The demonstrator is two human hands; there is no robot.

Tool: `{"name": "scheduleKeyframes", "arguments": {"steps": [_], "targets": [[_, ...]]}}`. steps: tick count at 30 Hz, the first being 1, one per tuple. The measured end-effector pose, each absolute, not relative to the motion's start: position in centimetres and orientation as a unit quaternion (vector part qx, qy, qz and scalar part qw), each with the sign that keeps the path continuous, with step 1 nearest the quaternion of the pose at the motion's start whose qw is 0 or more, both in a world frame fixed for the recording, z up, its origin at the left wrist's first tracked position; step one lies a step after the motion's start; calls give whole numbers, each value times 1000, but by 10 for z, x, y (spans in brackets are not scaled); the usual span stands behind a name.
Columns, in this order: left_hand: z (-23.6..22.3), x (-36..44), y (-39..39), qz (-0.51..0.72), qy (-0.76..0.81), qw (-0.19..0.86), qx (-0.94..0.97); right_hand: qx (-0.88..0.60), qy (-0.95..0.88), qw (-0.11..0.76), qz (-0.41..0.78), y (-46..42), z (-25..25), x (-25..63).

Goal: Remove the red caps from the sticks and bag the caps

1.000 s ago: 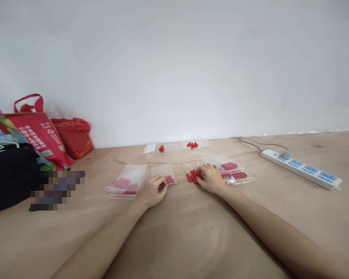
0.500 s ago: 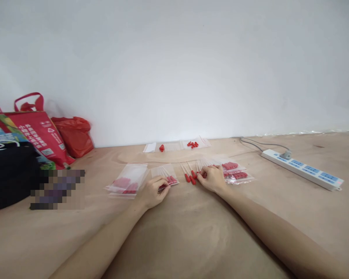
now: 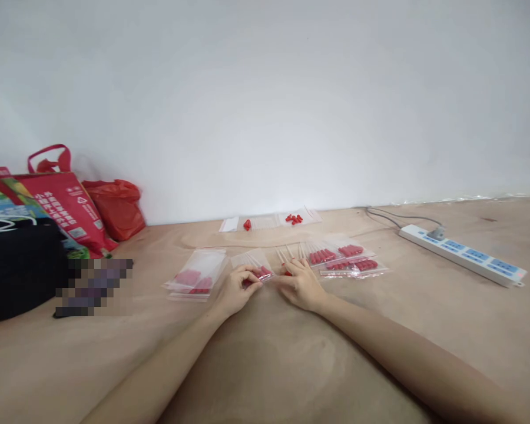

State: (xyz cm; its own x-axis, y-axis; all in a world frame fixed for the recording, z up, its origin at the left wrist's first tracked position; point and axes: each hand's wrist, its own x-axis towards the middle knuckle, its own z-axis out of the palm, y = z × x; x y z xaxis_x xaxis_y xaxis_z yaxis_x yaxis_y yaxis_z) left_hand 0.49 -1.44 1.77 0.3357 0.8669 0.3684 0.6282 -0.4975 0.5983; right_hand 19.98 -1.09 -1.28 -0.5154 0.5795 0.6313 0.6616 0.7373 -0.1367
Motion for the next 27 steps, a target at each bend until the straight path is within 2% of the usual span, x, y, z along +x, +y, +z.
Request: {"name": "scheduleKeyframes", "arguments": {"steps": [12,27], "targets": [[14,1,-9,355,462,209,785,-339,-861,358,-121,4,-18,177],[12,5,-12,350,414,155,826,-302,-855,397,-141,2,-17,177]]}}
